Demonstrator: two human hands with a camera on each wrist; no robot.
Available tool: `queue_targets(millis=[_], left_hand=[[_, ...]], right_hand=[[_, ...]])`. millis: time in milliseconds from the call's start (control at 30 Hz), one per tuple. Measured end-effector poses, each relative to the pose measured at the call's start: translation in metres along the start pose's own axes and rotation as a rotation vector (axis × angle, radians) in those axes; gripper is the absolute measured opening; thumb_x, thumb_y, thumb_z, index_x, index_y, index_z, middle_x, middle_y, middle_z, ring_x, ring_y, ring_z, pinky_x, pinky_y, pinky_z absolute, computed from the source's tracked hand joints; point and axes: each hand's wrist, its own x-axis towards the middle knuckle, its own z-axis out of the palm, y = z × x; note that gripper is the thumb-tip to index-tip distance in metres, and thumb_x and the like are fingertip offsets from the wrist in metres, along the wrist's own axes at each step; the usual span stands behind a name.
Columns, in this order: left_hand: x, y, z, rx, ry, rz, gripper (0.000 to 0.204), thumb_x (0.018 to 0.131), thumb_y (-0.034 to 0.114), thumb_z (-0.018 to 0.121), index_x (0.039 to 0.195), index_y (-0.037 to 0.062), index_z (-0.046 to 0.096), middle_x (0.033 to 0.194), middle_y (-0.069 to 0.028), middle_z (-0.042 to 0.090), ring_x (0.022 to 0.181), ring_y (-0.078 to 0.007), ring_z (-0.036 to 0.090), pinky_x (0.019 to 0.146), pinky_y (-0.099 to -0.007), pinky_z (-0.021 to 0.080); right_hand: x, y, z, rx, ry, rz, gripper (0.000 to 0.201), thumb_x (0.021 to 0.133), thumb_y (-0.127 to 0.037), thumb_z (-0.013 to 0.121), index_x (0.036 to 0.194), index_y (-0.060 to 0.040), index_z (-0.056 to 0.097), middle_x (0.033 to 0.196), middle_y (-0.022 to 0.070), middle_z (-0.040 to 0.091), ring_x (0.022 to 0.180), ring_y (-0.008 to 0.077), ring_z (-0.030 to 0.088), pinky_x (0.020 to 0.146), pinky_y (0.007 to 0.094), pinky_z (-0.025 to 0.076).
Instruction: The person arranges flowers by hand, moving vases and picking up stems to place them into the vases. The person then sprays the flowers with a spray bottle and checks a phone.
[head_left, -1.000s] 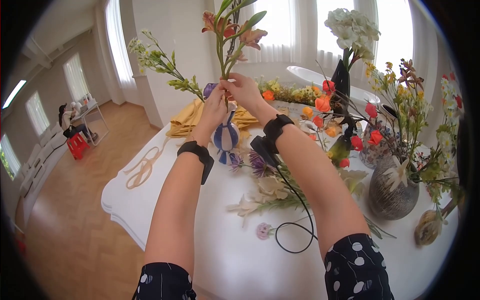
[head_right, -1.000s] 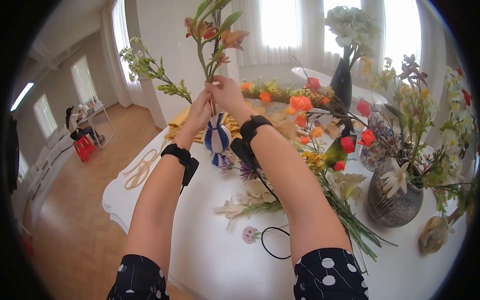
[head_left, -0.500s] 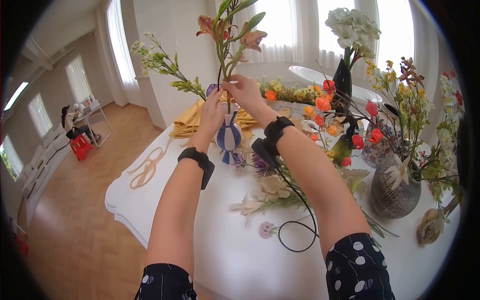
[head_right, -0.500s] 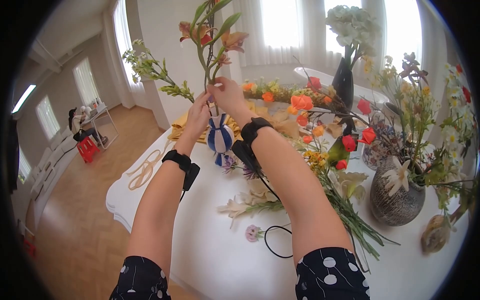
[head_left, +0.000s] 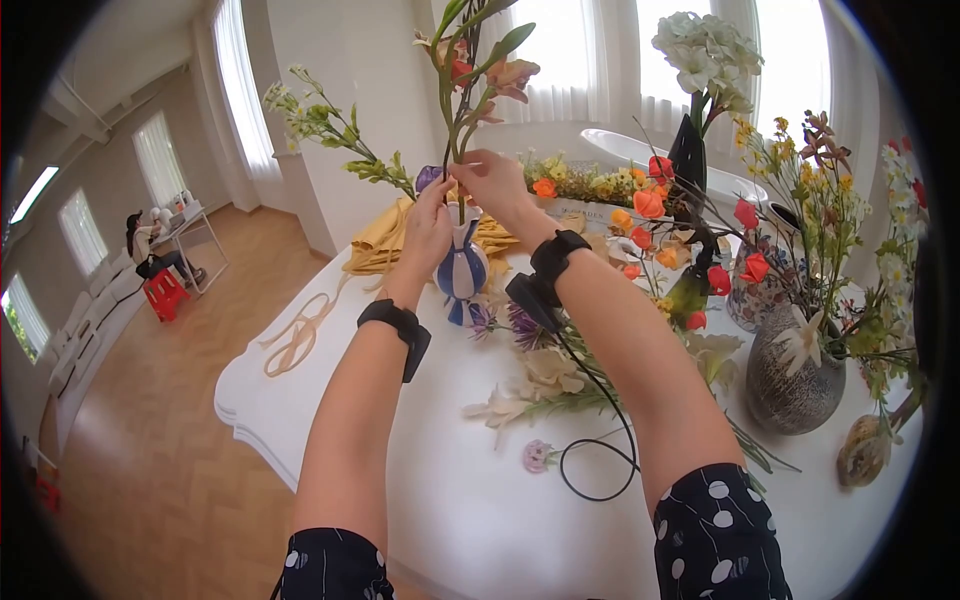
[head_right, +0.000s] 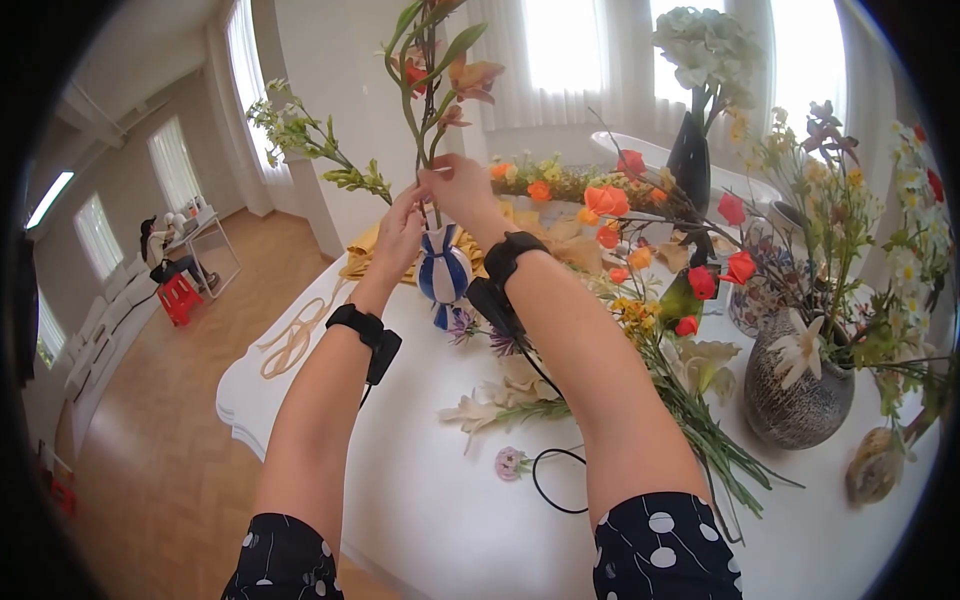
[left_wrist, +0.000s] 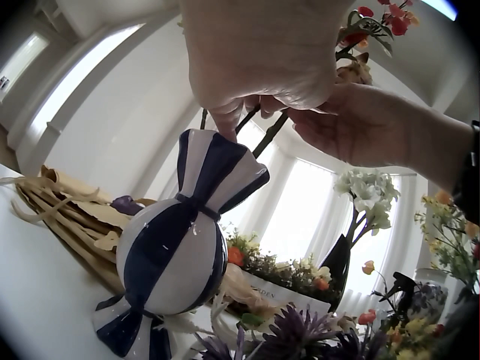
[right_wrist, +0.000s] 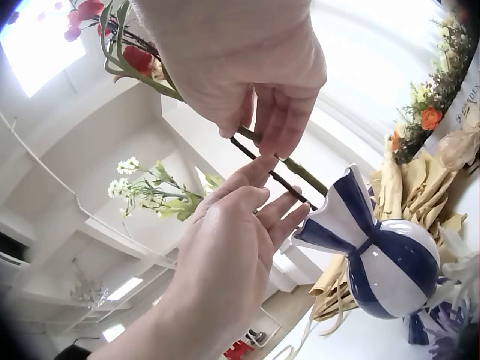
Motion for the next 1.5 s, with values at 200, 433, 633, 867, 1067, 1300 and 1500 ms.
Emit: queue_targets(millis=[200, 433, 633, 867, 1067, 1300, 1500], left_hand=[[-0.003, 0.008, -0.001, 0.005, 0.005, 0.027, 0.034, 0.087, 0.002, 0.037, 0.113, -0.0055, 0.057, 0.130, -0.0218, 0.052, 0.121, -0.0338, 0.049, 0.103, -0.0378, 0.038], [-0.033, 0.038, 0.001, 0.262, 0.203, 0.098, 0.033, 0.090, 0.000, 0.035, 0.120, -0.0036, 0.049, 0.120, -0.0160, 0.054, 0.104, -0.0233, 0.056, 0.094, -0.0319, 0.043], [-0.104, 0.056, 0.021, -0.038, 0.233, -0.257, 0.026, 0.090, 0.003, 0.038, 0.113, -0.0002, 0.052, 0.102, -0.0139, 0.055, 0.090, -0.0228, 0.059, 0.078, -0.0342, 0.049], [-0.164, 0.091, 0.026, -0.446, 0.154, -0.717, 0.023, 0.093, 0.011, 0.043, 0.111, 0.0019, 0.053, 0.100, -0.0082, 0.057, 0.081, -0.0172, 0.062, 0.057, -0.0276, 0.052], [-0.200, 0.126, 0.020, -0.736, 0.107, -0.988, 0.026, 0.092, 0.012, 0.046, 0.116, 0.0029, 0.051, 0.104, -0.0084, 0.057, 0.087, -0.0211, 0.063, 0.068, -0.0320, 0.053], [-0.238, 0.124, 0.019, -0.805, 0.289, -0.890, 0.028, 0.093, 0.010, 0.043, 0.119, 0.0026, 0.050, 0.112, -0.0099, 0.053, 0.094, -0.0216, 0.060, 0.075, -0.0319, 0.051], [-0.257, 0.117, 0.020, -0.868, 0.363, -0.981, 0.031, 0.092, 0.009, 0.043, 0.122, 0.0017, 0.050, 0.112, -0.0104, 0.054, 0.097, -0.0219, 0.056, 0.080, -0.0334, 0.049]], right_hand=[[0.000, 0.011, 0.000, -0.063, 0.013, -0.005, 0.049, 0.080, -0.029, 0.069, 0.116, 0.0032, 0.058, 0.099, 0.0169, 0.068, 0.081, 0.0215, 0.068, 0.069, 0.0302, 0.054], [-0.039, -0.011, -0.006, -0.156, 0.143, 0.028, 0.066, 0.078, -0.031, 0.072, 0.123, 0.0085, 0.046, 0.110, 0.0254, 0.060, 0.104, 0.0336, 0.060, 0.089, 0.0376, 0.046], [-0.077, -0.004, -0.009, -0.014, -0.012, 0.092, 0.068, 0.081, -0.034, 0.070, 0.126, 0.0076, 0.041, 0.107, 0.0190, 0.058, 0.099, 0.0262, 0.059, 0.083, 0.0344, 0.048], [-0.162, -0.083, -0.033, 0.106, -0.327, 0.280, 0.064, 0.086, -0.030, 0.068, 0.131, 0.0049, 0.038, 0.114, 0.0149, 0.053, 0.098, 0.0182, 0.057, 0.079, 0.0283, 0.050], [-0.226, -0.123, -0.064, 0.060, -0.566, 0.293, 0.060, 0.090, -0.029, 0.065, 0.136, -0.0008, 0.038, 0.113, 0.0077, 0.054, 0.100, 0.0137, 0.058, 0.076, 0.0268, 0.051], [-0.315, -0.158, -0.134, -0.286, -0.762, 0.116, 0.045, 0.090, -0.031, 0.062, 0.122, -0.0016, 0.051, 0.106, 0.0122, 0.061, 0.080, 0.0179, 0.064, 0.070, 0.0300, 0.050], [-0.366, -0.159, -0.199, -0.722, -0.624, 0.201, 0.029, 0.088, -0.027, 0.062, 0.112, -0.0098, 0.060, 0.092, 0.0057, 0.068, 0.075, 0.0226, 0.065, 0.068, 0.0349, 0.050]])
